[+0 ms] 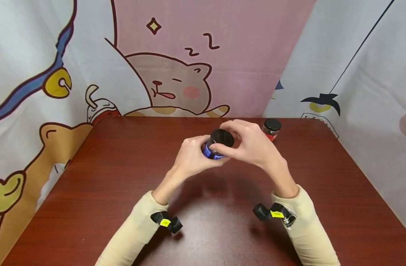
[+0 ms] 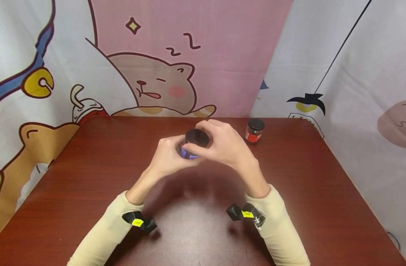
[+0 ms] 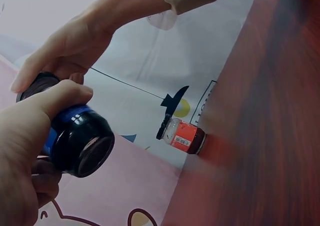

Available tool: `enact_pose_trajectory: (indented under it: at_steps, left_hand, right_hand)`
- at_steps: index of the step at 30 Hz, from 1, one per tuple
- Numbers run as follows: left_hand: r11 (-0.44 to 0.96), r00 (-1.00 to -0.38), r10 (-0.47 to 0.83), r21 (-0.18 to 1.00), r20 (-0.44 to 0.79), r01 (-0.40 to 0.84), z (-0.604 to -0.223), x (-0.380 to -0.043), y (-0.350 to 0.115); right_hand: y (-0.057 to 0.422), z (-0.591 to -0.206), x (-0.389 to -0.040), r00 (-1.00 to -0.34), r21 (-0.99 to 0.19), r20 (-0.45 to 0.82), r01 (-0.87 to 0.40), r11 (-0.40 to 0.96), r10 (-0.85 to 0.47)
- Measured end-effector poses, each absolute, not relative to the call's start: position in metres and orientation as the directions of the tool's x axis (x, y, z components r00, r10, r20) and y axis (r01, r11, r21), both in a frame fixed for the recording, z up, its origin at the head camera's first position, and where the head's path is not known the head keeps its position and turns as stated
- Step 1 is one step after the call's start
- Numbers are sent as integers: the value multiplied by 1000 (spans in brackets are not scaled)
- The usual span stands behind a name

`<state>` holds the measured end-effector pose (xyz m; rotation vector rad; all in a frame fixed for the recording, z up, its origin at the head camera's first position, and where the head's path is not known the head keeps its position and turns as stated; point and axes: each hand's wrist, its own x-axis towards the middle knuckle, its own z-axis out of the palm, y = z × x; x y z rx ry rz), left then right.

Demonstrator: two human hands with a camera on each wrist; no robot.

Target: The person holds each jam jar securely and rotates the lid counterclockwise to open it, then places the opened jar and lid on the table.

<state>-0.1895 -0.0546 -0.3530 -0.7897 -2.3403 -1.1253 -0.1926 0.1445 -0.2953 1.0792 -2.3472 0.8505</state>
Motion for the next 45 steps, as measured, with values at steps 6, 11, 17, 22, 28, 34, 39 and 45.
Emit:
enact_pose_trajectory:
  at_steps: [6,11,17,22,28,34,39,45]
  left_hand:
    - [396,-775,362,667,518,631,-351,-191,-58]
    - [311,-773,415,724,479,616,-349,-191,-61]
    - [245,-770,468,773,434,584,-347,-191,-64]
    - [193,-748,518,795,415,575,-345,-191,-68]
    - [109,-706,586,825,398,555,-344,-190,-71]
    - [54,-666,644,845,377,531,-344,-190,-74]
    - [48,-656,658,849,369,526,-343,-191,-75]
    - [47,-655,664,854,361,518,-343,-192,-76]
  right_hand:
    - [148,-294,-194,-566,-349,600,-821,452,-566]
    - [150,-292,-193,-555,-370,581,-832,414,-596]
    - [149,-291,-193,-513,-365,580,-858,361,-634]
    - [148,-290,-192,-473,-357,587,-879,315,-657]
    - [147,-289,-190,-447,-390,579,-886,250,-682]
    - [145,-288,-187,-423,-411,580,-890,199,-695]
    - [144,-287,-186,-415,-414,593,-892,181,-690]
    - [146,-287,-189,-394,-398,669,-906,144,-629]
